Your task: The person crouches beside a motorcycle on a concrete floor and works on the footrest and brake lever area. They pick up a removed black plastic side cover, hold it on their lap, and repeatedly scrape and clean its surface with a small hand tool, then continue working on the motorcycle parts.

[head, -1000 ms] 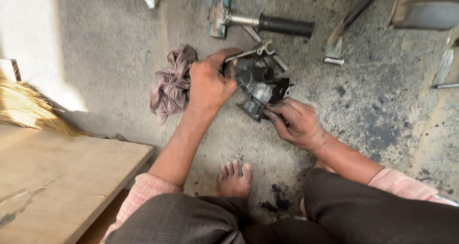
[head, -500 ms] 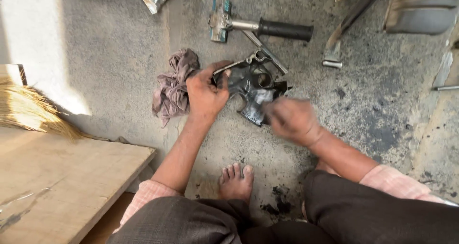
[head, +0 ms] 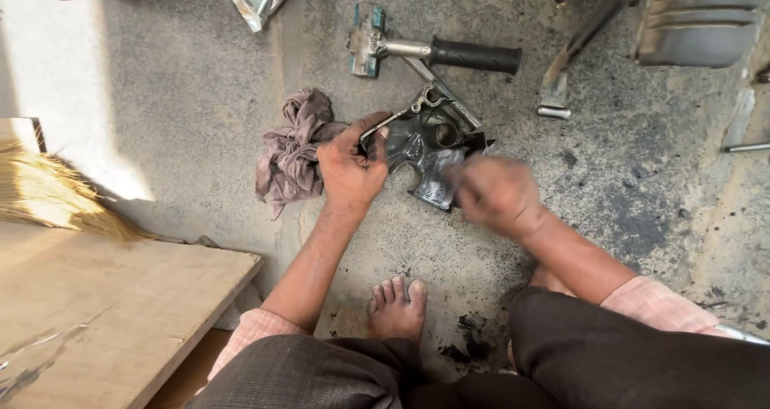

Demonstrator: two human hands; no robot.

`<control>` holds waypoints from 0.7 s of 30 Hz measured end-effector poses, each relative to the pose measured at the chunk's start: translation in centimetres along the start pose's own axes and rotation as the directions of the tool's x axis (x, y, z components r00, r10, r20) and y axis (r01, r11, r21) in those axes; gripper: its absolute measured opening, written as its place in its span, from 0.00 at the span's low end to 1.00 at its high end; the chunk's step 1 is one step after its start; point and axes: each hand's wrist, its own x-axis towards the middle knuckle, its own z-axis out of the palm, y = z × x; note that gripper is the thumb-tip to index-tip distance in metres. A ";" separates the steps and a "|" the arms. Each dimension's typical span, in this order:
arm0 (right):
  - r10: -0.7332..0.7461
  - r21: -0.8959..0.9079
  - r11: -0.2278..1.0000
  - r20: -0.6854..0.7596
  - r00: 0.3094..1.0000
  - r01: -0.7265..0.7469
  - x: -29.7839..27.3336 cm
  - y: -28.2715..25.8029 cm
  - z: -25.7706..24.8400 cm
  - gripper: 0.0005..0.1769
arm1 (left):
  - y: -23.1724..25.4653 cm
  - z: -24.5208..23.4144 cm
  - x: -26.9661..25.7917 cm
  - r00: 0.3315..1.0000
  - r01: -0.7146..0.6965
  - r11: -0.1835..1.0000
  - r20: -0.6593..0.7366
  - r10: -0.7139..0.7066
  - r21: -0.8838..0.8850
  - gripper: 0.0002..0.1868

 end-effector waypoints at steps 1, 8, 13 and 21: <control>0.039 -0.018 0.999 -0.080 0.996 -0.041 0.9 -0.1 -0.9 0.05 | -0.2 0.2 -0.1 1.000 0.023 0.999 -0.020 -0.023 -0.027 0.14; 0.220 -0.109 0.970 -0.006 0.975 -0.219 0.5 0.2 -0.3 0.05 | -0.1 0.6 -0.2 0.998 0.062 0.997 -0.004 -0.062 -0.045 0.13; 0.086 0.053 0.995 -0.028 0.996 -0.084 0.7 0.1 -1.1 0.08 | -0.7 1.2 -0.1 0.999 0.007 0.999 -0.050 -0.010 -0.053 0.14; 0.016 -0.133 0.991 0.137 0.990 0.002 -0.4 -1.0 -1.0 0.03 | 0.9 0.9 -1.1 0.999 0.037 0.999 -0.034 -0.038 -0.017 0.17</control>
